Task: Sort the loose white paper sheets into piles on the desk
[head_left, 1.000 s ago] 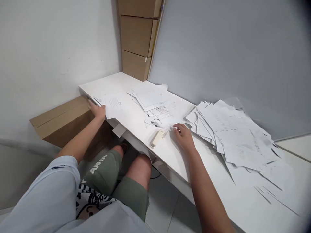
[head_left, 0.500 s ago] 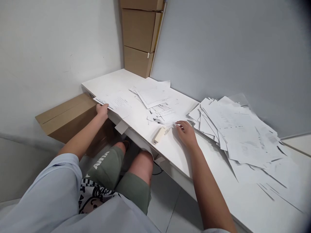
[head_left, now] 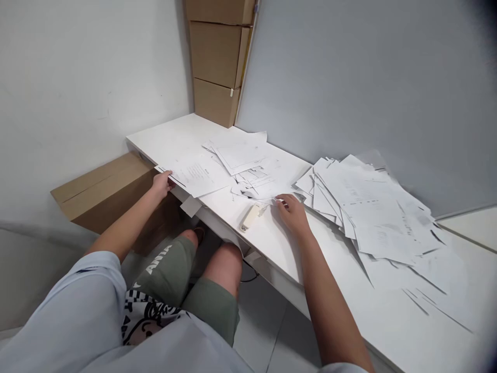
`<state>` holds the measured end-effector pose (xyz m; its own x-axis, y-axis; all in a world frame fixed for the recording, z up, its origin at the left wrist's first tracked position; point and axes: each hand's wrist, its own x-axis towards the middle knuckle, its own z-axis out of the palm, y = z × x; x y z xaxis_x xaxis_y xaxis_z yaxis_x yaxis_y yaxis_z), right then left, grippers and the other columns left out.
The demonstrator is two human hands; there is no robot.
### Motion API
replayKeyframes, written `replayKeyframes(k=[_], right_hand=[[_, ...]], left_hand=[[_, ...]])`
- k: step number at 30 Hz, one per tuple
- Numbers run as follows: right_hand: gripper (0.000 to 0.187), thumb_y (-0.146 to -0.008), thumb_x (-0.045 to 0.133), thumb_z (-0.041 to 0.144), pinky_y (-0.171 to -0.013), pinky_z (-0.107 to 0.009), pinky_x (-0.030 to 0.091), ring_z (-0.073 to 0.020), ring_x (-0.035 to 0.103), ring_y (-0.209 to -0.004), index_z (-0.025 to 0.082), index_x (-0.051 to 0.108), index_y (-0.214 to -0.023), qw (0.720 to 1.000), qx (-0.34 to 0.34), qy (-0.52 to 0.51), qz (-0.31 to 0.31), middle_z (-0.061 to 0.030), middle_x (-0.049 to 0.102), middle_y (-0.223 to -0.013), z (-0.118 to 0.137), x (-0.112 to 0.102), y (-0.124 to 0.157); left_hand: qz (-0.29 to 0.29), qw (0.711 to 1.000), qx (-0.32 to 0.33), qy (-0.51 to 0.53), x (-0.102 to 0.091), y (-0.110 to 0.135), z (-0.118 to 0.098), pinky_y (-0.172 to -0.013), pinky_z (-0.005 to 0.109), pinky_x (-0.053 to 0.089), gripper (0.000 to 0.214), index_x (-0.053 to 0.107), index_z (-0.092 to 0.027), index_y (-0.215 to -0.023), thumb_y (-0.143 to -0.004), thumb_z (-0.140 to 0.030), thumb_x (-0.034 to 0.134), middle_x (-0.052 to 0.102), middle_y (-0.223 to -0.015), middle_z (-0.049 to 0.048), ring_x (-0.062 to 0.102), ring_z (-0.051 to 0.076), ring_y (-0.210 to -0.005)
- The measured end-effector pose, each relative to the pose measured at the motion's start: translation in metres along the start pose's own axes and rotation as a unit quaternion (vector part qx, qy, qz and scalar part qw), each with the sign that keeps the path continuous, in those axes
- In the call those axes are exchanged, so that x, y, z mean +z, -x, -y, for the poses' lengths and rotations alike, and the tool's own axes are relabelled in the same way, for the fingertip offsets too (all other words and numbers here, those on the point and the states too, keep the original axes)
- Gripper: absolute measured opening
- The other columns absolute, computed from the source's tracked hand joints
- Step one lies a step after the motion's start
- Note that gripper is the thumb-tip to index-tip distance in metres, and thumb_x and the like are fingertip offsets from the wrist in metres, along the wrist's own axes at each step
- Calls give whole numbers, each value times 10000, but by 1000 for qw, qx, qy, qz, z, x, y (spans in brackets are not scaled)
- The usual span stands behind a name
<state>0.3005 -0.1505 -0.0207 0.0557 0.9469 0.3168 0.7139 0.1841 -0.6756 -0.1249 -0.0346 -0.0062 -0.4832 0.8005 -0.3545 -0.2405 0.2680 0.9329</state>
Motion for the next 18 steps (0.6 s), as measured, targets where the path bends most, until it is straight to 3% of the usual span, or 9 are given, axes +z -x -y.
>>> replayKeyframes(k=[7, 11, 13, 14, 16, 18], right_hand=[[330, -871, 428, 387, -770, -403, 491, -215, 612, -803, 193, 657, -1009, 1000, -7, 15, 14, -114, 659, -1112, -2, -3, 0], [327, -889, 420, 402, -879, -432, 486, -249, 620, -975, 204, 650, -1010, 998, -30, -40, -47, -110, 675, -1093, 30, 3, 2], [367, -920, 389, 413, -923, -433, 480, -247, 609, -1058, 207, 621, -1117, 994, -29, -85, -57, -110, 662, -1168, 68, 25, 3], [396, -925, 394, 424, -927, -434, 483, -248, 610, -1068, 202, 593, -1186, 995, -30, -96, -25, -118, 641, -1226, 91, 42, 3], [462, -900, 488, 429, -1002, -470, 433, -292, 561, -1184, 167, 550, -1275, 992, -60, -51, 102, -151, 598, -1315, 136, 82, 1], [597, -861, 583, 395, -1111, -519, 302, -351, 403, -1357, 101, 468, -1368, 983, -78, 16, 166, -208, 441, -1474, 173, 121, 1]], left_hand=[[88, 994, 27, -65, -12, 21, 8, -456, 224, 471, 202, 579, -138, -684, -821, -285, 591, 609, -516, 63, 614, 163, -481], [103, 989, 55, -87, -5, 34, 14, -409, 185, 389, 214, 545, -147, -624, -795, -242, 633, 517, -416, 6, 537, 122, -394], [120, 988, 50, -82, -5, 39, 17, -408, 186, 385, 237, 540, -146, -606, -793, -243, 647, 495, -402, -5, 513, 112, -373], [134, 987, 46, -80, -8, 42, 20, -411, 189, 391, 252, 539, -145, -598, -789, -254, 662, 493, -402, -5, 511, 112, -370], [169, 982, 43, -74, -15, 49, 24, -421, 195, 405, 288, 535, -145, -591, -781, -295, 692, 501, -413, 1, 524, 117, -381], [207, 975, 40, -63, -25, 56, 29, -445, 206, 435, 312, 550, -140, -621, -784, -357, 705, 537, -454, 15, 550, 124, -411]])
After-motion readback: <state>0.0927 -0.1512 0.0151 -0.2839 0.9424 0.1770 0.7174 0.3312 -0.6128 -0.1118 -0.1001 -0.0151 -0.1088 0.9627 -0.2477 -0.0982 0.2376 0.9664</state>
